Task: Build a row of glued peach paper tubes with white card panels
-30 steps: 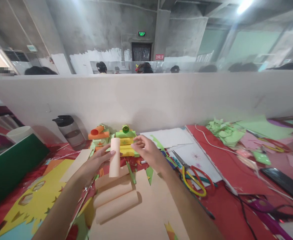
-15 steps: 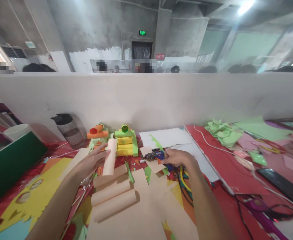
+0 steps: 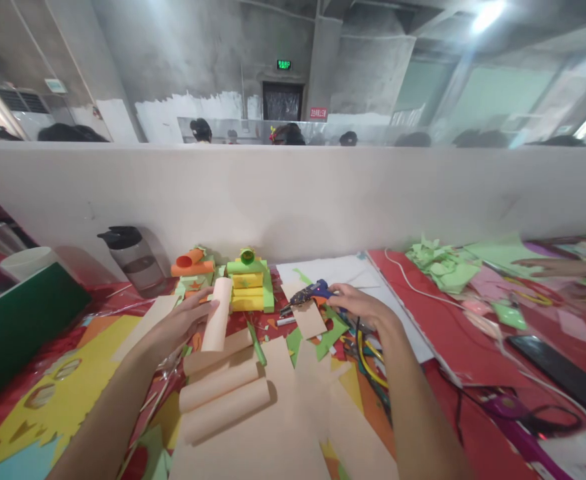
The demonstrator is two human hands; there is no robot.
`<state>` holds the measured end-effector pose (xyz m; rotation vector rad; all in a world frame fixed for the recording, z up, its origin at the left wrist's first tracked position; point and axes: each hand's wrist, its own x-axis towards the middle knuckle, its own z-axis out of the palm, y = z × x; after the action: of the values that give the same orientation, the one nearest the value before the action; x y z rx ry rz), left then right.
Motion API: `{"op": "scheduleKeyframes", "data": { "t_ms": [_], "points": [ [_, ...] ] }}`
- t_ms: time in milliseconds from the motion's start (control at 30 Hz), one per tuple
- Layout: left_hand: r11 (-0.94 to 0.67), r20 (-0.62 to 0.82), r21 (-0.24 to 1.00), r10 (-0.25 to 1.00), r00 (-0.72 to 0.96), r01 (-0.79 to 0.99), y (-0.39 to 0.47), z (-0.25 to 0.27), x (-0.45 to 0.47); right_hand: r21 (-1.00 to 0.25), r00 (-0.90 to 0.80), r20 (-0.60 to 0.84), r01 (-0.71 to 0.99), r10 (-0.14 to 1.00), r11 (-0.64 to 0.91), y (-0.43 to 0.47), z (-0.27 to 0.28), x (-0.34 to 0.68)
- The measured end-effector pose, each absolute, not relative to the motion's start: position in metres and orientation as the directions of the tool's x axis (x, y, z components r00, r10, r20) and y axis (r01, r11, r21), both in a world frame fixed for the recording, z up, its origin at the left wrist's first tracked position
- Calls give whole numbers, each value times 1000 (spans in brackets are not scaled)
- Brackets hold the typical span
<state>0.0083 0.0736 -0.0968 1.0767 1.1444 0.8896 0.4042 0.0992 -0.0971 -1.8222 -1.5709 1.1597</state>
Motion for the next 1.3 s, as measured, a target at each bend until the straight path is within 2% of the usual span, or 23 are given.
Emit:
{"op": "scheduleKeyframes", "data": {
  "t_ms": [100,167,233,467,567,667,733,933,1133,1233,1300],
  "points": [
    [259,-251,966,944,215,-10,73,-96,9,-852,-104,-388,420,916,-313,96,-96,397],
    [248,-240,969,946,219,-12,73,-96,10,-897,-198,-398,291,896,-334,96,-95,392],
    [238,-233,971,949,212,-2,73,-95,10,-918,-220,-383,200,897,-343,97,-97,387],
    [256,-260,966,951,170,41,71,-93,9,-924,-137,-316,272,939,-271,109,-108,382],
    [269,-268,963,949,164,19,70,-92,9,-960,-125,-233,187,964,-208,108,-107,383],
    [264,-259,965,949,180,0,69,-92,9,-997,-172,-79,36,982,-74,101,-100,379],
    [276,-271,961,947,175,-5,69,-93,10,-1000,-201,-2,-7,979,-4,96,-93,375],
    [257,-248,966,943,221,-14,71,-95,10,-998,-242,67,-21,968,64,83,-69,360],
    [190,-178,982,952,248,-25,70,-90,13,-962,-290,266,-21,919,272,86,-66,337],
    [179,-164,983,951,264,-33,67,-82,17,-960,-316,273,-27,909,279,90,-73,322],
    [190,-175,981,951,254,-36,66,-77,19,-960,-317,255,31,914,279,93,-78,312]
  ]
}}
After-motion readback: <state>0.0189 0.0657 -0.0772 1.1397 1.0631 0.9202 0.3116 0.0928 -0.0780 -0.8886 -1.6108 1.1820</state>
